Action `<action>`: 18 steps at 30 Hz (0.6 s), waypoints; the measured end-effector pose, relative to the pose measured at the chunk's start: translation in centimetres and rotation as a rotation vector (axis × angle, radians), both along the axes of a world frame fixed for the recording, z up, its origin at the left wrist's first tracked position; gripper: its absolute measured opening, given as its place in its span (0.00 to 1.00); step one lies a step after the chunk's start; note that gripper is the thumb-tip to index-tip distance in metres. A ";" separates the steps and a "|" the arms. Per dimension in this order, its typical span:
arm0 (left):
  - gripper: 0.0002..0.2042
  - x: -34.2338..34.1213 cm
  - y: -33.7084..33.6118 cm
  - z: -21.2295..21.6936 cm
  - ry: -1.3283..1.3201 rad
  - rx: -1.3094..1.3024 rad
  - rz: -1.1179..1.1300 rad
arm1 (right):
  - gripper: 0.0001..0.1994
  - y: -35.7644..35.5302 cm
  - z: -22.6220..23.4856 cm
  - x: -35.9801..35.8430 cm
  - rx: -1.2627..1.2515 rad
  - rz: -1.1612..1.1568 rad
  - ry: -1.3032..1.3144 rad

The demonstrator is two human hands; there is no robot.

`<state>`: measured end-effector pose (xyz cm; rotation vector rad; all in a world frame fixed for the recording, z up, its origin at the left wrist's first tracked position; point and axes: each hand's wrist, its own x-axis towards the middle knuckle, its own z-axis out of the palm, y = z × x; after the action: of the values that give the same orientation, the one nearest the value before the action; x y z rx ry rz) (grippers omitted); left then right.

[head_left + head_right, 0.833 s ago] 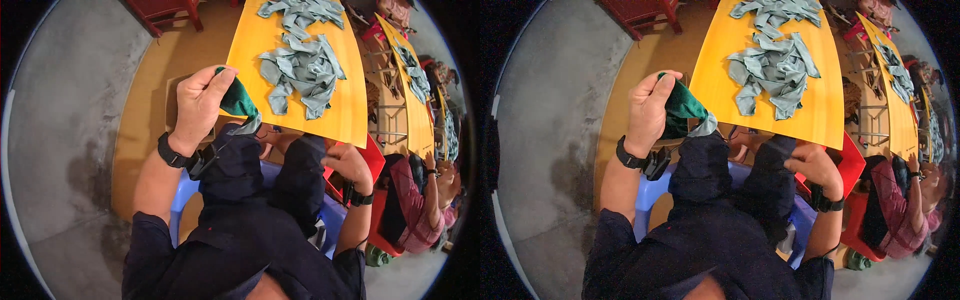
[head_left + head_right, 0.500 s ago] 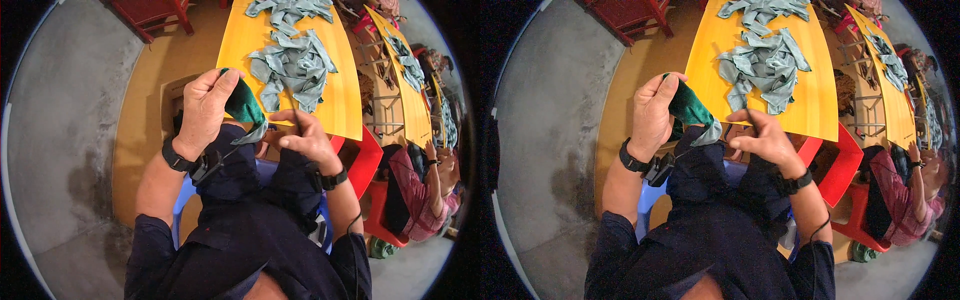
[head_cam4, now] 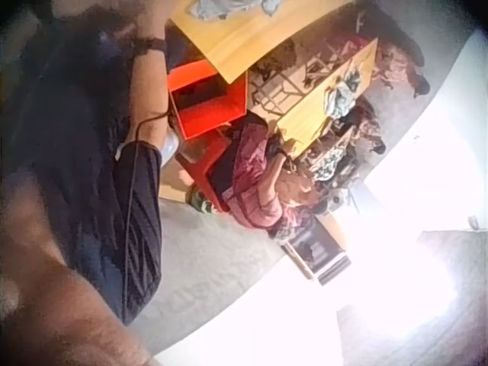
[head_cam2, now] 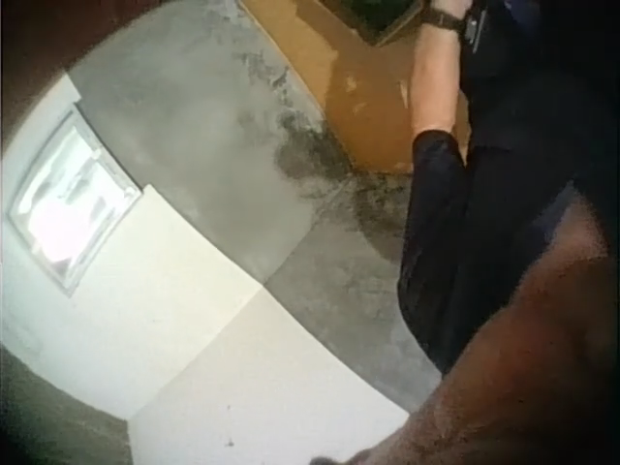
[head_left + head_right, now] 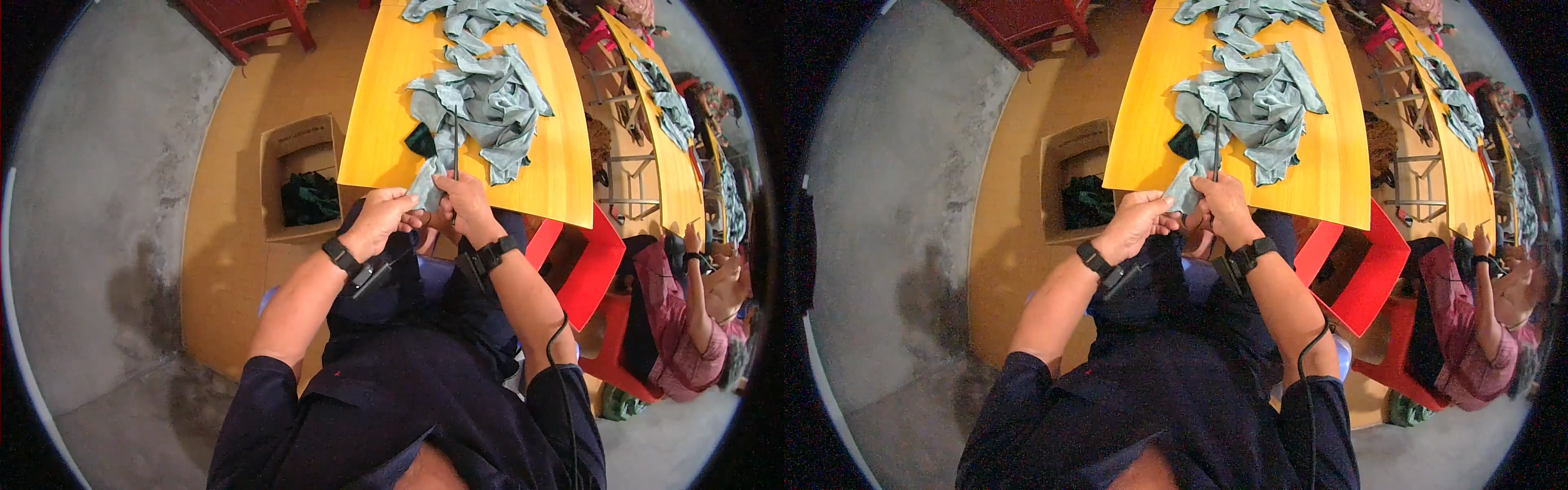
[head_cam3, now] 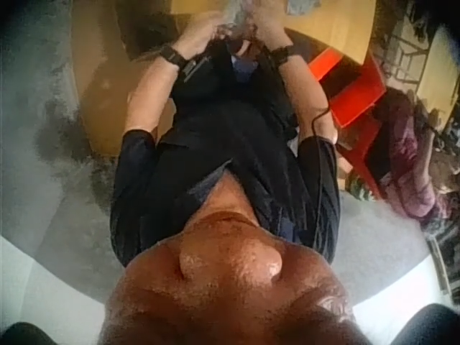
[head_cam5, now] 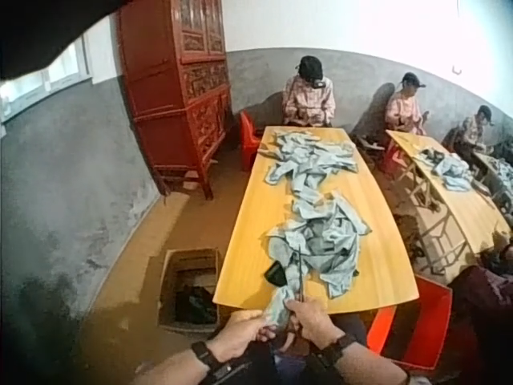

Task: Turning sewn fabric tubes right side out using a turning rod.

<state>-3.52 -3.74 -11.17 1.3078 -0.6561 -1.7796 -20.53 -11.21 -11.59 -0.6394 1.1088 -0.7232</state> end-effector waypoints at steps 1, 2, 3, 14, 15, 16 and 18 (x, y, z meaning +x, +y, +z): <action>0.10 0.1 0.0 -0.3 0.000 0.003 0.005 | 0.09 0.1 -0.6 -0.2 -0.025 0.046 0.043; 0.09 0.2 -0.1 -0.6 -0.082 0.038 0.037 | 0.09 0.2 -1.3 -0.3 -0.051 0.092 0.086; 0.08 0.1 -0.2 -0.8 -0.163 0.073 0.063 | 0.09 0.4 -1.9 -0.2 -0.048 0.092 0.087; 0.07 -0.1 0.1 0.6 -0.146 -0.026 0.216 | 0.08 3.7 -0.7 1.1 -0.549 0.207 0.300; 0.08 -0.1 0.1 1.2 -0.077 -0.020 0.200 | 0.05 3.6 -0.7 1.9 -0.759 0.202 0.308; 0.10 -0.1 0.1 1.7 -0.007 -0.013 0.182 | 0.05 3.6 -0.5 1.8 -0.759 0.202 0.307; 0.12 0.6 0.4 2.5 0.159 -0.044 0.151 | 0.06 3.5 0.7 1.8 -0.438 0.163 0.271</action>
<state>-2.87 -3.36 -8.72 1.1420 -0.4925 -1.7151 -18.71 -7.68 -10.91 -1.2154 1.1349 -0.7584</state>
